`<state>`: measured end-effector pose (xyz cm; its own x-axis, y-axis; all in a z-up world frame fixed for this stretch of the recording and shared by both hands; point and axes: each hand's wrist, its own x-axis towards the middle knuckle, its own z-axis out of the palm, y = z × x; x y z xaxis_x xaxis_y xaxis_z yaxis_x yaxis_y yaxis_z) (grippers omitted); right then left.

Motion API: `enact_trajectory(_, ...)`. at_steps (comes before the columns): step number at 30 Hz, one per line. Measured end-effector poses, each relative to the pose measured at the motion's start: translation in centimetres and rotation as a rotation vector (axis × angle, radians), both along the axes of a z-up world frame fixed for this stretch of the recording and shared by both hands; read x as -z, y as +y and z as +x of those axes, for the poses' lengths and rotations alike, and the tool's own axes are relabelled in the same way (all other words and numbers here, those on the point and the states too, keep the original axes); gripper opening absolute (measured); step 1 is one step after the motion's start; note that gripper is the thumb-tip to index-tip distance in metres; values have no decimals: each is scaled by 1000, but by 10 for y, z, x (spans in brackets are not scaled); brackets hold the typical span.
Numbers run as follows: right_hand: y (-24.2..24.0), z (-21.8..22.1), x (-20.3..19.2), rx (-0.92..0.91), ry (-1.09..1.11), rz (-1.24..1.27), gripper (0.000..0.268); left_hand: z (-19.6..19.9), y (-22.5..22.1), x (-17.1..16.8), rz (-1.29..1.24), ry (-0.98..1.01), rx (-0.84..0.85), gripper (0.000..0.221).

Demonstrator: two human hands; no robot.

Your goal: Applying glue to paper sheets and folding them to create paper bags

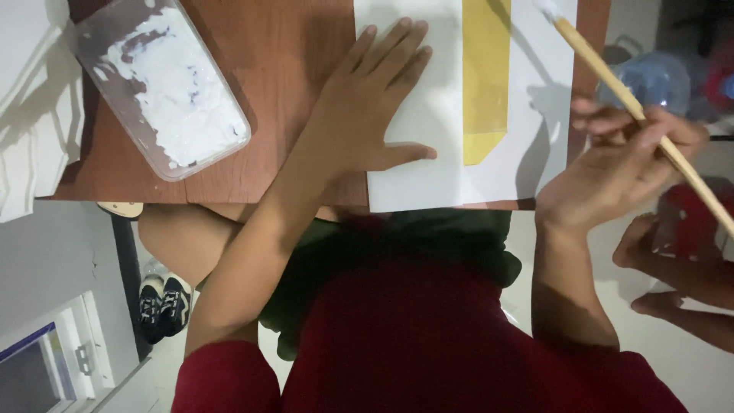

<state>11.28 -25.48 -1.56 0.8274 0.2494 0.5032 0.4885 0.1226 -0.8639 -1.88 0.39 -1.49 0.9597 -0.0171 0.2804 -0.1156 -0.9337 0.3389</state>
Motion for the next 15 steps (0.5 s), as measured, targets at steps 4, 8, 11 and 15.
enact_trajectory(4,29,-4,2,-179,37,-13,27,-2,-2,-3,18,54,22,114)
enact_trajectory(8,46,-11,-9,-245,100,35,30,-1,-3,-8,16,111,12,117)
enact_trajectory(11,44,-7,-4,-252,126,38,29,1,-6,-3,61,149,3,122)
enact_trajectory(15,46,-10,-5,-282,95,-1,25,3,-9,-1,30,149,5,121)
